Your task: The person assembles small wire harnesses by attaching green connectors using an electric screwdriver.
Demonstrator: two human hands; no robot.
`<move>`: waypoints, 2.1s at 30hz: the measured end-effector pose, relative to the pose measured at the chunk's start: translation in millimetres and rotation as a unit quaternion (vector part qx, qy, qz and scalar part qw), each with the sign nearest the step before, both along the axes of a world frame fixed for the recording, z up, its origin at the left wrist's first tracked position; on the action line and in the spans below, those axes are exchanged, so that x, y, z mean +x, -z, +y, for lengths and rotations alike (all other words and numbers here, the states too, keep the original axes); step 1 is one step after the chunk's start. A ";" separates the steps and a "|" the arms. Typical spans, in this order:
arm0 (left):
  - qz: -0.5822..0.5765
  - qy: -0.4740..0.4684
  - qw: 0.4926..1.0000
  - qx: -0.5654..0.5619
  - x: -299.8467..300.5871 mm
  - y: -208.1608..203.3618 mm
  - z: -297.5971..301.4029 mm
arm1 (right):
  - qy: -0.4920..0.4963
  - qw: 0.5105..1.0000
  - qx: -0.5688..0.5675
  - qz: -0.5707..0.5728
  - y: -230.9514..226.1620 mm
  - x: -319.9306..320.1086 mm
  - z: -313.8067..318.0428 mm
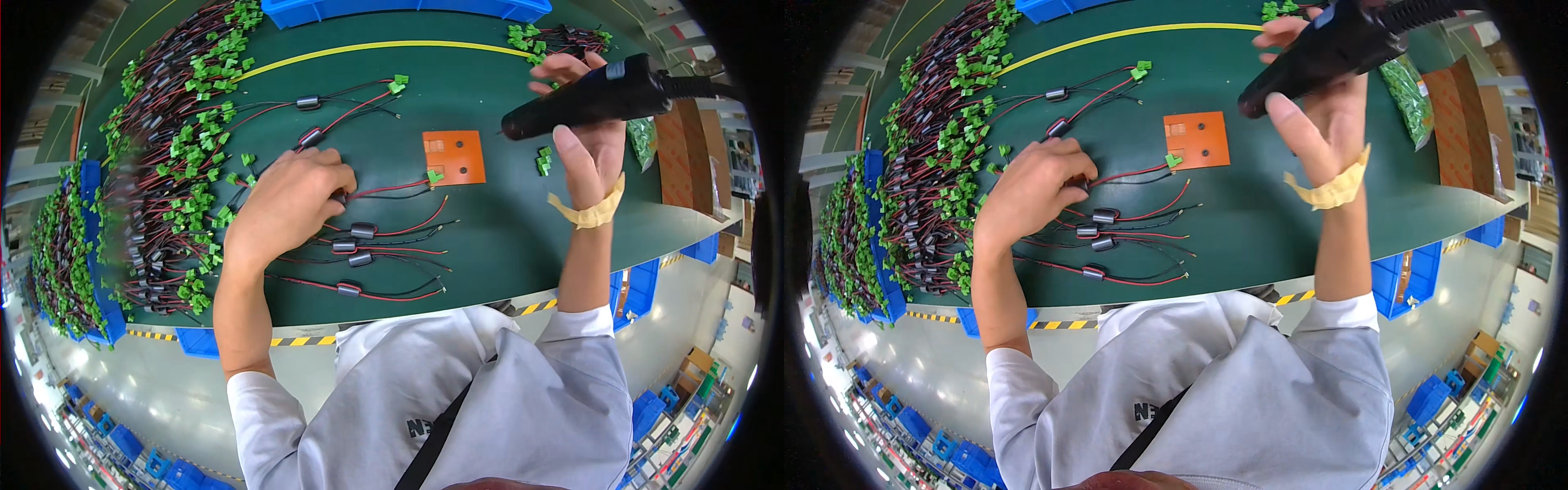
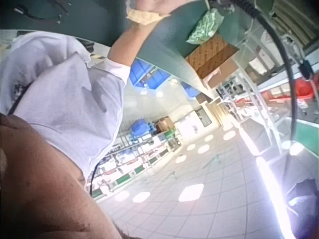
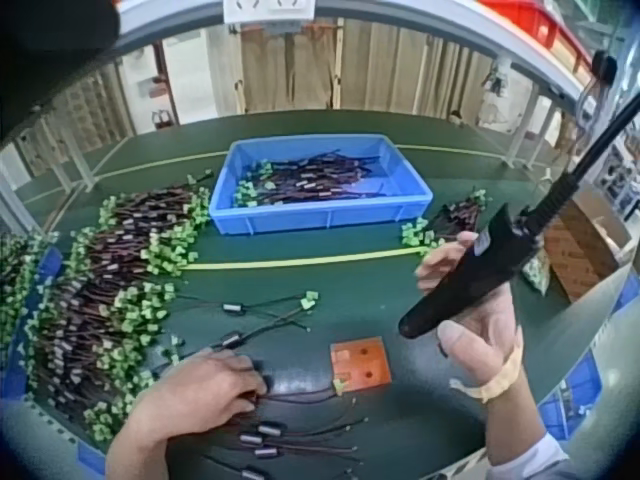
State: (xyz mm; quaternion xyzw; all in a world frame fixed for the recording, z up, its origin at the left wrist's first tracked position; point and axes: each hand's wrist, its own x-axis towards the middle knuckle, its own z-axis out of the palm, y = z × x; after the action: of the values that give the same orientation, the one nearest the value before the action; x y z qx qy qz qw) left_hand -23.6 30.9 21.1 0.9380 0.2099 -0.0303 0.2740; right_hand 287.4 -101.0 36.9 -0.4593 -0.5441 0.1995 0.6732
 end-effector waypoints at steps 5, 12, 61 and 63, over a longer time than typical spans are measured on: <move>-0.090 -0.090 0.974 0.188 3.6 -8.4 -4.7 | 0.227 0.862 -0.282 -0.355 14.8 50.7 -37.7; -0.021 0.081 0.994 0.077 19.0 -6.4 -49.2 | 0.185 0.713 -0.502 -0.454 25.8 41.2 -36.5; -0.196 -0.186 0.832 -0.484 50.1 45.4 -21.3 | -0.186 0.944 -0.271 0.043 51.6 -20.0 4.5; -0.197 -0.198 0.825 -0.491 49.0 46.1 -19.7 | -0.168 0.934 -0.310 0.053 51.1 -25.2 3.4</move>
State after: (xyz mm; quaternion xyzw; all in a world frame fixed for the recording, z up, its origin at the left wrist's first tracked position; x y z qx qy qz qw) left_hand 25.4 11.2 -24.9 0.6036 0.2902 0.1106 0.7343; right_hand 262.2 -97.7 -14.1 -0.5361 -0.4878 0.4923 0.4819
